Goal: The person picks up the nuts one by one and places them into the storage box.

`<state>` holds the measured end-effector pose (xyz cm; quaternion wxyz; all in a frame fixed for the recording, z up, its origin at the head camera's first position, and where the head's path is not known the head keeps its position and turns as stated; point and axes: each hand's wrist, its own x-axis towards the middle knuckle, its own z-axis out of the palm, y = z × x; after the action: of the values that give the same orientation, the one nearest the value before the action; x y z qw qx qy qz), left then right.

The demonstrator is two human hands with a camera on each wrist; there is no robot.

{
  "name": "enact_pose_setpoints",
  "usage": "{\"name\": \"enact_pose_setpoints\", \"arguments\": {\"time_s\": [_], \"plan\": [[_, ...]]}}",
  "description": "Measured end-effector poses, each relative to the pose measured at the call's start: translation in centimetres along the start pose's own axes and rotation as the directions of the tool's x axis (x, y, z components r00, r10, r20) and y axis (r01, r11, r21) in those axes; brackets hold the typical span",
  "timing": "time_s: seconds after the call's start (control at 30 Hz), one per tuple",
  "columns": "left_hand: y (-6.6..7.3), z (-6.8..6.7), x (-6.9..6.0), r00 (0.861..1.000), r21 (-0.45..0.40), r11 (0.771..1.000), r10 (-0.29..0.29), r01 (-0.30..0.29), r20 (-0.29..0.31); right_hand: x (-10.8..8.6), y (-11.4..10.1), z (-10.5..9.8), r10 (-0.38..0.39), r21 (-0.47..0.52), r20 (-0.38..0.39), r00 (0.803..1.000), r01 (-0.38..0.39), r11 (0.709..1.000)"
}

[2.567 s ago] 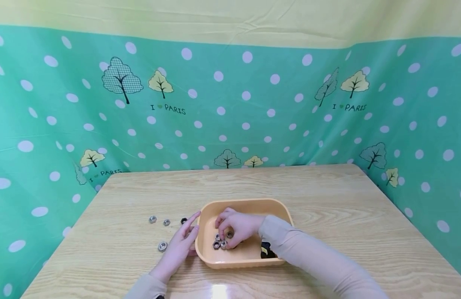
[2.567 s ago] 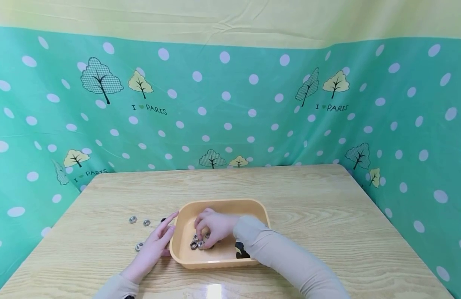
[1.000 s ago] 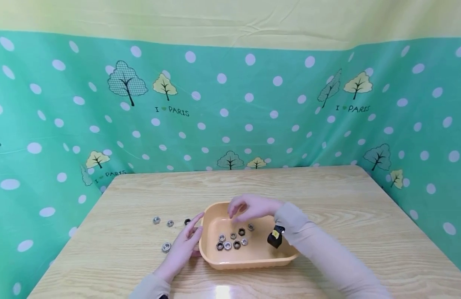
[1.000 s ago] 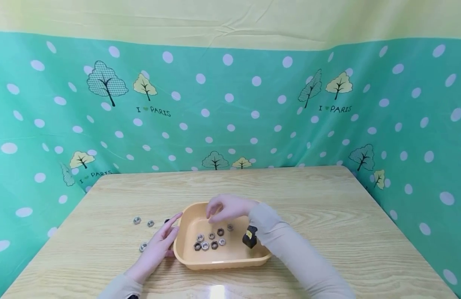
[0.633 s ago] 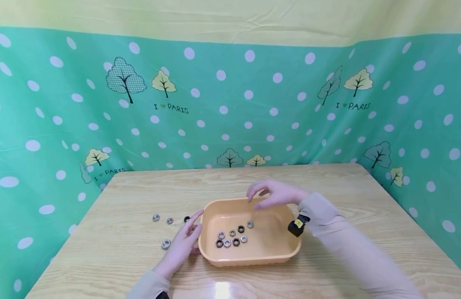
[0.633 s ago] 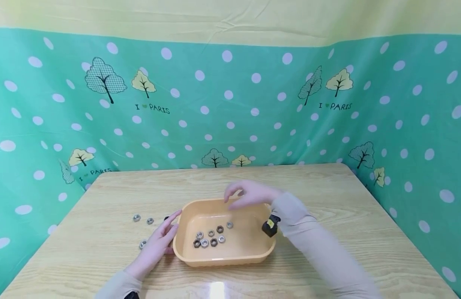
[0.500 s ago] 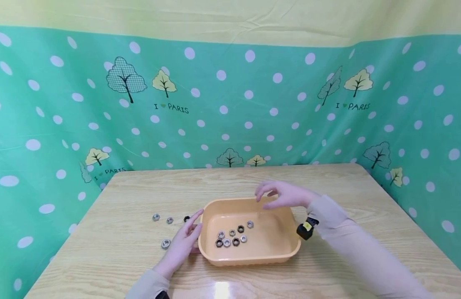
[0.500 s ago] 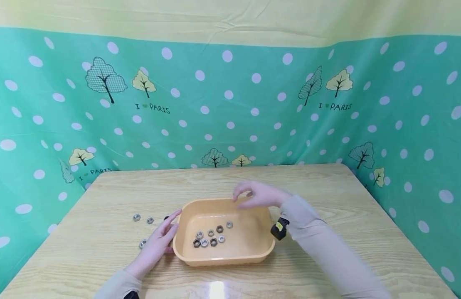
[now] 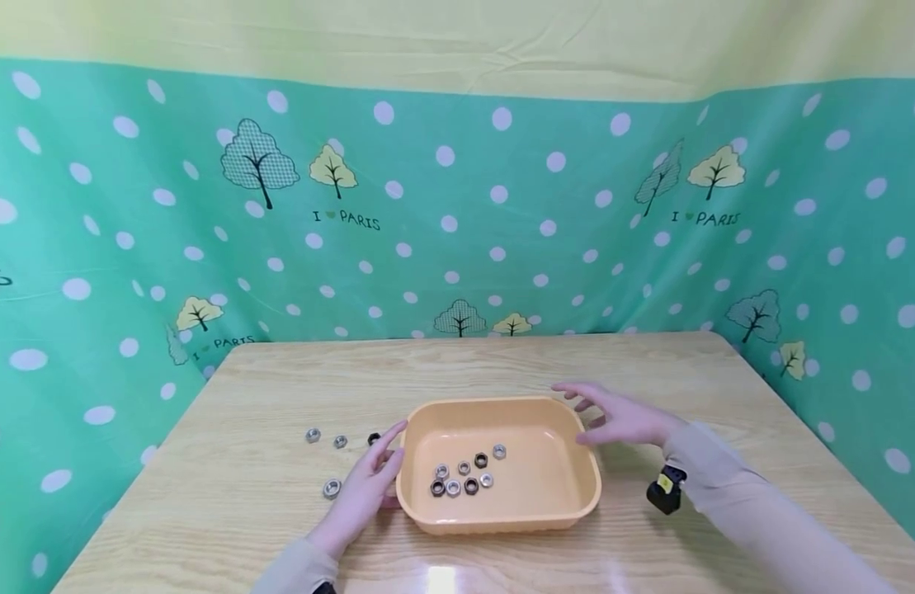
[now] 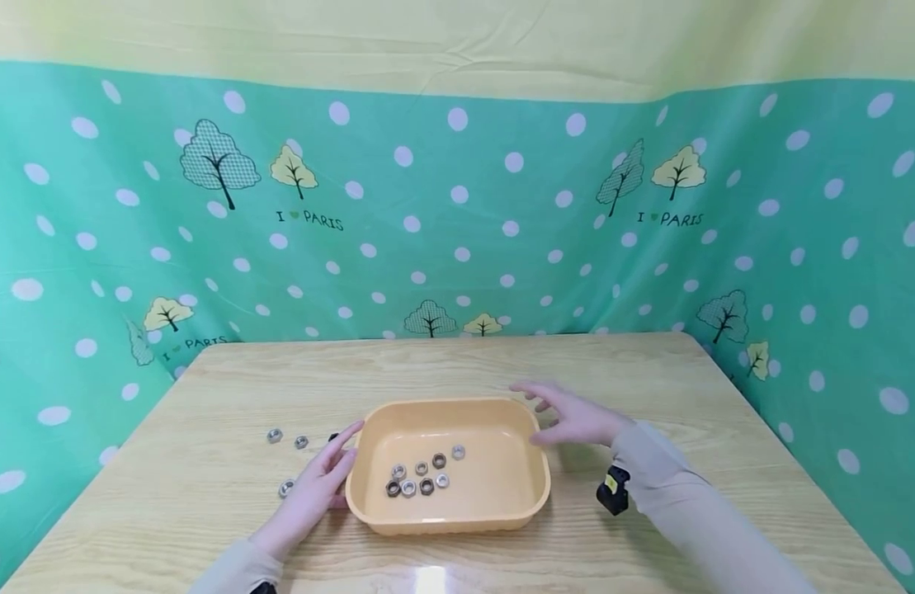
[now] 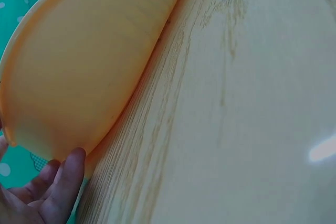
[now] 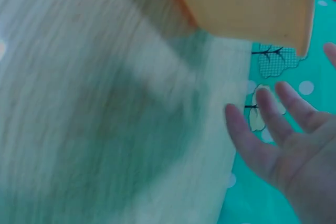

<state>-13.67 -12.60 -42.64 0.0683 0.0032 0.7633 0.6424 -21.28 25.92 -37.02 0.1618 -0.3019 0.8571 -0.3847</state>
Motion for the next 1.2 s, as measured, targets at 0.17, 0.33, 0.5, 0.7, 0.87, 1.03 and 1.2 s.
{"name": "enact_pose_setpoints", "arguments": {"time_s": [0.17,0.33,0.5,0.7,0.87,1.03,1.2], "plan": [[-0.1,0.1,0.0,1.0,0.0,1.0,-0.001,0.001,-0.003,-0.4,0.5,0.1,0.059,0.07,0.098,0.993,-0.066,0.995],[-0.2,0.3,0.1,1.0,-0.008,1.0,0.006,-0.006,0.014,-0.5,0.4,0.1,0.133,0.142,0.173,0.976,-0.158,0.977],[-0.2,0.5,0.0,1.0,-0.012,1.0,0.0,0.0,0.012,-0.7,1.3,0.7,0.122,0.298,0.218,0.968,-0.185,0.937],[0.0,0.2,0.0,1.0,-0.016,1.0,-0.004,0.004,-0.011,-0.5,1.2,1.1,0.173,0.436,0.247,0.953,-0.269,0.859],[0.1,0.2,0.1,1.0,-0.017,1.0,-0.007,0.007,-0.004,-0.5,1.1,1.2,0.196,0.478,0.261,0.945,-0.303,0.825],[0.1,0.2,0.2,1.0,-0.022,1.0,0.005,-0.005,0.005,-0.5,1.5,1.2,0.164,0.51,0.263,0.951,-0.282,0.812],[0.0,0.1,0.2,1.0,-0.035,0.999,-0.002,0.003,0.008,-0.2,2.0,1.4,0.132,0.554,0.287,0.949,-0.277,0.785]]}}
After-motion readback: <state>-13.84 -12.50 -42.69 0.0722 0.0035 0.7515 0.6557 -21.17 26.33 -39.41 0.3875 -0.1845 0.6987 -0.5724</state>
